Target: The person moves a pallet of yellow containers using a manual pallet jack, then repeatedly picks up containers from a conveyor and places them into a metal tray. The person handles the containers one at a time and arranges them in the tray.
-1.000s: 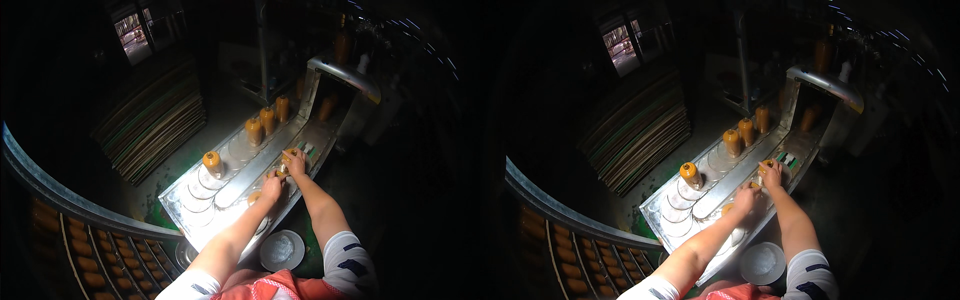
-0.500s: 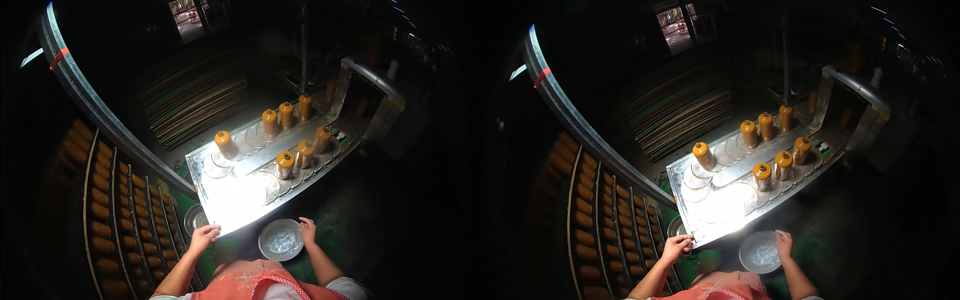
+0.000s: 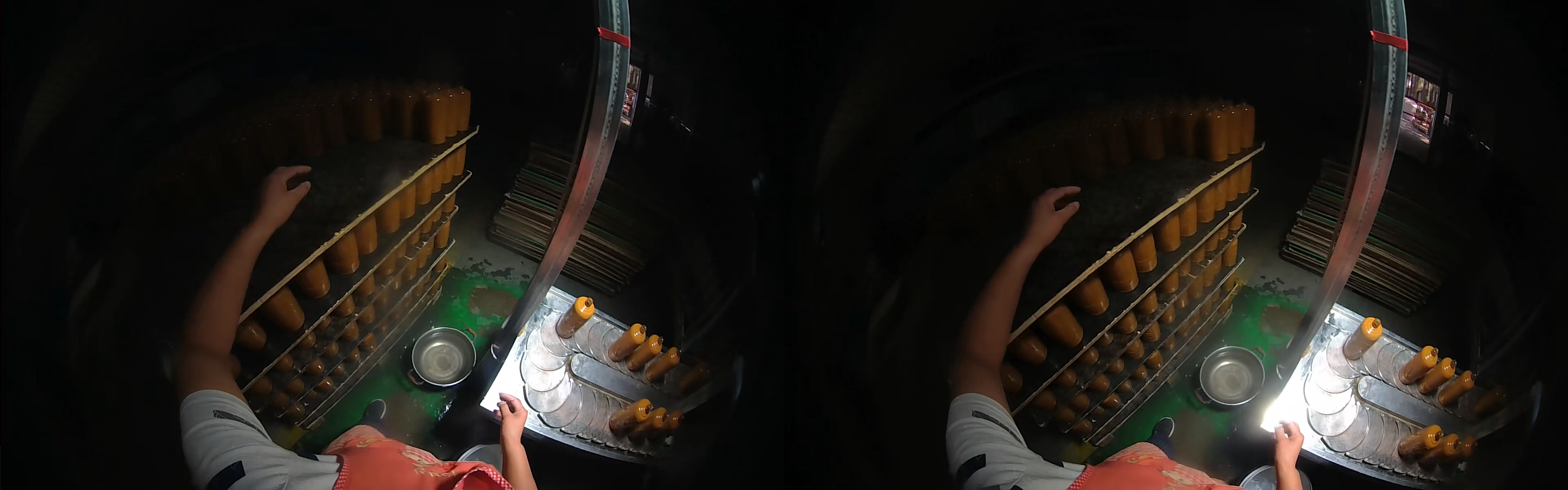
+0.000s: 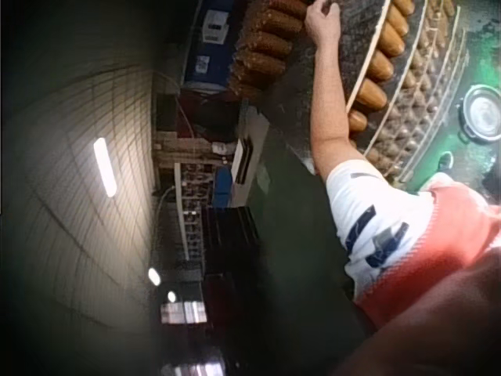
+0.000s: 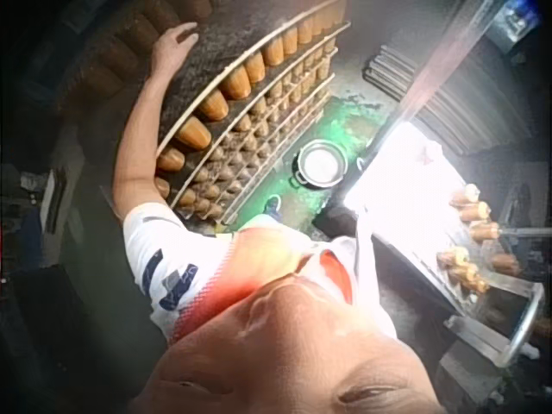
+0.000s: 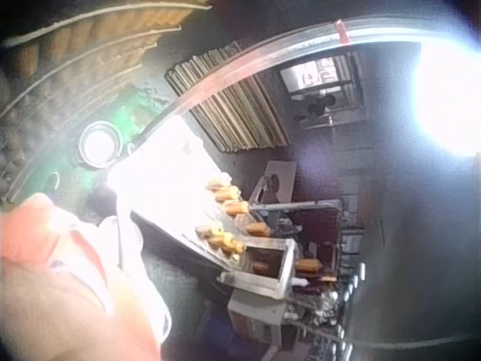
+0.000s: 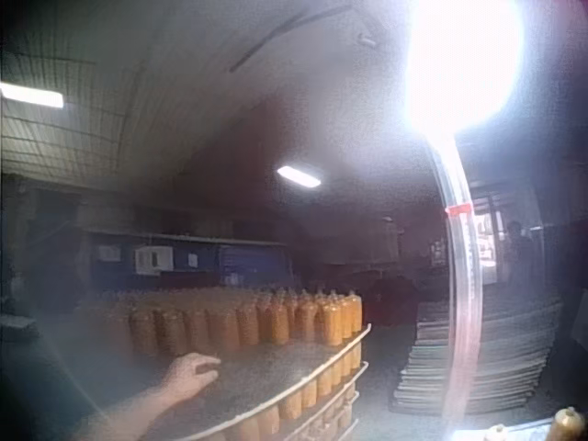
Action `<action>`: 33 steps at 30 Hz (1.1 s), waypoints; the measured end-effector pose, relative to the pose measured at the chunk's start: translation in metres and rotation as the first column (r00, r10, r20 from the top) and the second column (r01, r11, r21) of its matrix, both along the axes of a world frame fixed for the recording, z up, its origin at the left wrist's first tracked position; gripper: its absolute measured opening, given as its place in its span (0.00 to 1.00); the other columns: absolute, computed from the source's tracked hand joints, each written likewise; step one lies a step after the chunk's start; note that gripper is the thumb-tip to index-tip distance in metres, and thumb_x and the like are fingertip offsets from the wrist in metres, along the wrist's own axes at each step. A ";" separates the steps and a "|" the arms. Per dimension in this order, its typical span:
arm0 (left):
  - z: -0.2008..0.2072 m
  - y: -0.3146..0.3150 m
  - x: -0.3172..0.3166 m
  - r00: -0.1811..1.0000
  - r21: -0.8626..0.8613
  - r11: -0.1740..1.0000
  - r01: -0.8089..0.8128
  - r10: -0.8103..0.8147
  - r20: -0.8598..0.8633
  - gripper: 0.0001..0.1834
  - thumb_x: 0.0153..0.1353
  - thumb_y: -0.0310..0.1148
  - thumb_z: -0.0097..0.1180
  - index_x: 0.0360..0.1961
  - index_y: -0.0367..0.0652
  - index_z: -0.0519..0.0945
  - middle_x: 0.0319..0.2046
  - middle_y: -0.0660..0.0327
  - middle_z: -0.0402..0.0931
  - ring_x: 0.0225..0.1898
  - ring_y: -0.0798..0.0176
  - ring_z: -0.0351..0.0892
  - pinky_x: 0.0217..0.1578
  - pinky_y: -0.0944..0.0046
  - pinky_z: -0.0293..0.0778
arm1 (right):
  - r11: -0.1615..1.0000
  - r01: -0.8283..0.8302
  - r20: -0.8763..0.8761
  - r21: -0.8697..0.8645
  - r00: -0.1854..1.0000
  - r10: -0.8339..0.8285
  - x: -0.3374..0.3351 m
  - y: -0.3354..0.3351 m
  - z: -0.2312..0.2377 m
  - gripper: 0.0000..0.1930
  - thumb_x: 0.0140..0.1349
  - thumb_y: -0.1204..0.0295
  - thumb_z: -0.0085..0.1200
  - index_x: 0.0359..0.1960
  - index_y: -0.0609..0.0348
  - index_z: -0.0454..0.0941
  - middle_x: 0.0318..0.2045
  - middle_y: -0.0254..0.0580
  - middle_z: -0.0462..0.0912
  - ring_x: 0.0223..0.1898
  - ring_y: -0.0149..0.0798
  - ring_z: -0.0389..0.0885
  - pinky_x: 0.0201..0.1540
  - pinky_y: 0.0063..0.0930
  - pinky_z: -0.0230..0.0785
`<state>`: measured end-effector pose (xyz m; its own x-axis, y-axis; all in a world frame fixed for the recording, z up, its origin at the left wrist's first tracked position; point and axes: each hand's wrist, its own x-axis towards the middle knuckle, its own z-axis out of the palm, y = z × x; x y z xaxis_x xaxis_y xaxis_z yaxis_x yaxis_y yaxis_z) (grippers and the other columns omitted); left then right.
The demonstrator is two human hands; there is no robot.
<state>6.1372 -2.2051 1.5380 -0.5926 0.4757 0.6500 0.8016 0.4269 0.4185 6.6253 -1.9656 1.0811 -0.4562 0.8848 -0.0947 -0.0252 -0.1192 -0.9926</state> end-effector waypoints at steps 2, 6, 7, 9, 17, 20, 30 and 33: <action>0.028 -0.032 -0.086 0.968 -0.051 0.967 -0.249 0.249 -0.004 0.24 0.66 0.38 0.60 0.63 0.48 0.75 0.60 0.53 0.72 0.59 0.51 0.74 0.58 0.52 0.73 | 0.984 -0.020 -0.007 0.178 1.000 0.022 -0.053 0.002 0.047 0.10 0.63 0.84 0.52 0.44 0.68 0.82 0.35 0.39 0.81 0.29 0.27 0.78 0.33 0.20 0.74; 0.057 -0.075 -0.250 0.909 -0.043 0.920 -0.389 0.377 -0.177 0.27 0.67 0.42 0.58 0.66 0.49 0.72 0.65 0.51 0.67 0.64 0.48 0.69 0.62 0.51 0.70 | 0.883 -0.127 0.003 0.452 0.990 0.141 -0.156 0.029 0.125 0.09 0.64 0.84 0.53 0.43 0.66 0.83 0.40 0.35 0.77 0.35 0.28 0.79 0.38 0.21 0.76; 0.060 -0.073 -0.270 0.880 -0.062 0.888 -0.456 0.440 -0.178 0.27 0.67 0.43 0.58 0.66 0.49 0.72 0.66 0.51 0.67 0.65 0.48 0.68 0.62 0.51 0.70 | 0.880 -0.157 -0.017 0.448 0.983 0.184 -0.185 0.029 0.162 0.11 0.62 0.86 0.53 0.43 0.65 0.83 0.41 0.37 0.77 0.39 0.30 0.78 0.42 0.22 0.74; 0.066 -0.062 -0.297 0.810 -0.104 0.809 -0.579 0.556 -0.184 0.28 0.66 0.43 0.59 0.66 0.49 0.72 0.66 0.50 0.67 0.67 0.47 0.65 0.61 0.51 0.71 | 0.824 -0.199 -0.037 0.530 0.966 0.257 -0.246 0.034 0.237 0.14 0.59 0.87 0.54 0.45 0.64 0.83 0.43 0.40 0.78 0.44 0.33 0.78 0.46 0.23 0.72; 0.037 -0.048 -0.350 0.838 -0.084 0.834 -0.545 0.545 -0.017 0.30 0.58 0.46 0.67 0.63 0.66 0.75 0.72 0.46 0.51 0.69 0.31 0.56 0.60 0.42 0.73 | 0.204 -0.267 0.134 0.942 0.855 0.502 -0.547 0.007 0.453 0.26 0.59 0.71 0.63 0.61 0.45 0.76 0.60 0.48 0.70 0.57 0.48 0.74 0.55 0.35 0.73; 0.041 -0.049 -0.337 0.842 -0.072 0.841 -0.537 0.539 0.015 0.28 0.59 0.46 0.66 0.62 0.69 0.75 0.73 0.47 0.49 0.70 0.32 0.53 0.59 0.44 0.76 | 0.070 -0.137 0.101 0.988 0.921 0.375 -0.676 -0.019 0.488 0.31 0.56 0.63 0.66 0.64 0.37 0.73 0.62 0.54 0.67 0.65 0.58 0.64 0.63 0.47 0.67; 0.039 -0.062 -0.331 0.879 0.004 0.879 -0.477 0.477 0.009 0.27 0.57 0.42 0.67 0.59 0.68 0.77 0.65 0.48 0.61 0.64 0.36 0.62 0.57 0.46 0.74 | 0.217 -0.299 0.272 0.929 0.951 0.148 -0.815 -0.039 0.498 0.26 0.54 0.58 0.67 0.57 0.30 0.79 0.62 0.54 0.67 0.64 0.61 0.63 0.62 0.45 0.69; 0.026 -0.061 -0.328 0.879 0.105 0.887 -0.450 0.460 -0.121 0.25 0.55 0.41 0.68 0.56 0.67 0.79 0.63 0.50 0.63 0.62 0.40 0.65 0.59 0.49 0.71 | 0.179 -0.165 0.124 0.970 0.968 0.217 -0.777 -0.024 0.487 0.24 0.53 0.59 0.67 0.55 0.32 0.80 0.61 0.53 0.67 0.64 0.58 0.64 0.62 0.45 0.68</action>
<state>5.8090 -2.2658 1.5643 -0.6337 0.1246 0.7635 0.5783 0.7318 0.3606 5.8487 -1.9894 1.5686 -0.6052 0.1501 0.7818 -0.1914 0.9258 -0.3259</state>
